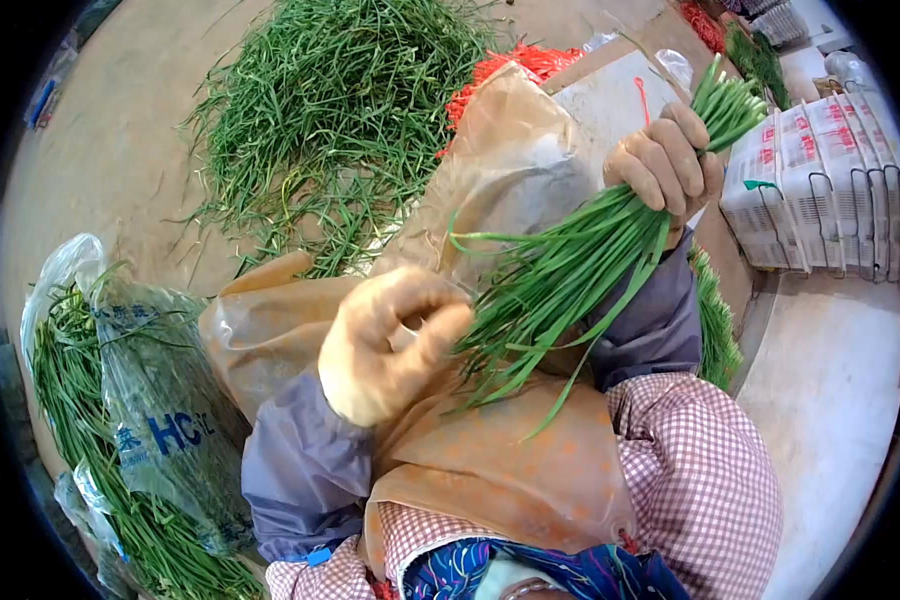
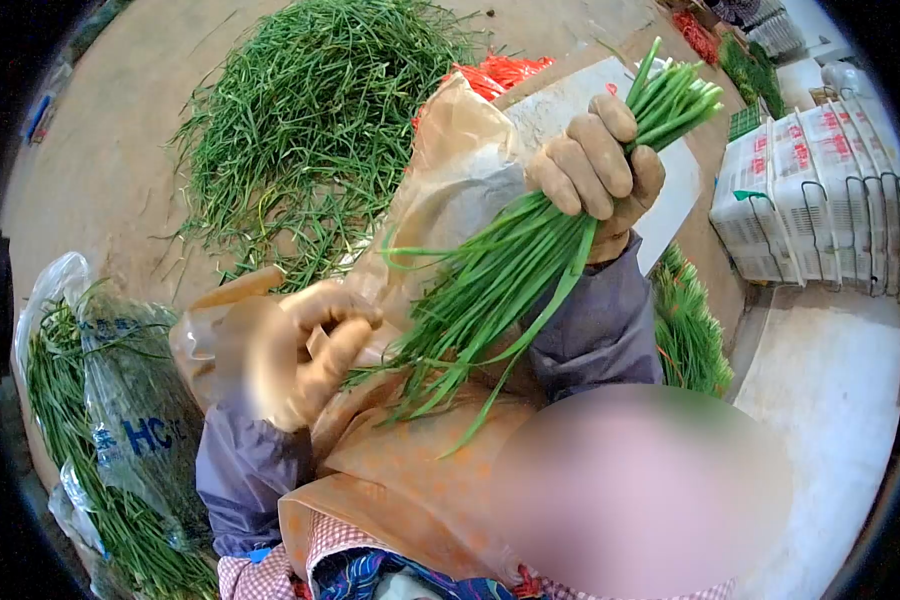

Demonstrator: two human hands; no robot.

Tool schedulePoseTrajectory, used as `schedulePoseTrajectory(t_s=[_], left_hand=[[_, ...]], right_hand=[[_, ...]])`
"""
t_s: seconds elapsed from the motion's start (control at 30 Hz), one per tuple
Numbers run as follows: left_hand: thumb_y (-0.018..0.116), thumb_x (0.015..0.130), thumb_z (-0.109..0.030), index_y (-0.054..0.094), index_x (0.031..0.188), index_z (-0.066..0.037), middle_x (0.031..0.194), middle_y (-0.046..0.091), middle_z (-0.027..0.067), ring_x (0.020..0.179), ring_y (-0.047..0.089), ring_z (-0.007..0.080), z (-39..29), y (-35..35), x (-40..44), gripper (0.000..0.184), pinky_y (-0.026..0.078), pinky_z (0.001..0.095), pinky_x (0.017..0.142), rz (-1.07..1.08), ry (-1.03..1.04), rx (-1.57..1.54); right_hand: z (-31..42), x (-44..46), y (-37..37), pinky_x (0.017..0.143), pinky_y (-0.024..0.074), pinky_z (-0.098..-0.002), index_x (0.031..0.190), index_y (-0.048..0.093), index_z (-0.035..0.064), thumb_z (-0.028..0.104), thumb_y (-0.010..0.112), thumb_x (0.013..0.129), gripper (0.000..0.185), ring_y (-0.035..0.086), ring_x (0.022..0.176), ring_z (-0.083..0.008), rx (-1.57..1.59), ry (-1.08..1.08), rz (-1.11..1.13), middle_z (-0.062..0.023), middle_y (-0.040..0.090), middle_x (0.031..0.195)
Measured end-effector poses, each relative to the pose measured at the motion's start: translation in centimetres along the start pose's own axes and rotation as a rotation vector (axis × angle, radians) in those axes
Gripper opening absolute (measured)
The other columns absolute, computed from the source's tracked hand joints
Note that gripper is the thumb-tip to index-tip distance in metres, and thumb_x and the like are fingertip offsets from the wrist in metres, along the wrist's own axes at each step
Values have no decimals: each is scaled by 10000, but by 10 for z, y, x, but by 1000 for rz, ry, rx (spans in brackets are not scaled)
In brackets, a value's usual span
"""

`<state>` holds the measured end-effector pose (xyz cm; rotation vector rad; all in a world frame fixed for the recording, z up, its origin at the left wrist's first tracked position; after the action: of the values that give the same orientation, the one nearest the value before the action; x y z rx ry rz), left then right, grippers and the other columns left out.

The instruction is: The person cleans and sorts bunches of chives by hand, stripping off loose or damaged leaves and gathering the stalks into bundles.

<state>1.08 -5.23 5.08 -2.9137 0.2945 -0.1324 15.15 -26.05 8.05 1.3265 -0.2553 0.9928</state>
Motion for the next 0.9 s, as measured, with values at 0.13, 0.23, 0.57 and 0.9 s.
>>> schedulePoseTrajectory(t_s=[0.13,0.23,0.57,0.9], left_hand=[[790,736,-170,679,1024,-61,927,620,98,838,604,267,-19,20,-5,327,484,374,700,16,305,206],[787,729,-153,681,1015,-76,902,614,82,825,595,268,-13,32,-4,314,465,383,675,34,411,374],[718,758,-103,607,879,-71,869,546,88,813,542,309,19,34,-26,167,460,415,702,165,144,318],[710,821,-141,594,1112,4,1307,524,238,1185,532,379,-21,23,28,345,427,427,992,-42,426,296]], right_hand=[[-4,-4,-11,673,431,-318,1059,480,98,208,523,968,149,504,587,-89,39,48,-34,41,483,739],[-8,-3,-11,680,430,-320,1072,482,94,215,525,968,165,495,593,-89,34,54,-57,44,470,740],[4,-3,-9,487,453,-251,938,452,77,80,589,911,140,486,436,-59,19,-70,-198,36,502,608],[41,-11,15,533,467,-301,1082,480,18,159,542,951,201,508,508,-91,-2,-10,-103,-7,528,724]])
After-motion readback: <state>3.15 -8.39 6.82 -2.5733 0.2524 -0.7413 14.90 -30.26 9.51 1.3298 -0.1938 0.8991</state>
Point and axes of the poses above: each hand's wrist, its own x-axis towards the middle knuckle, its own y-axis out of the palm, z = x × y, the point moved 6 cm from there along x, towards the middle knuckle
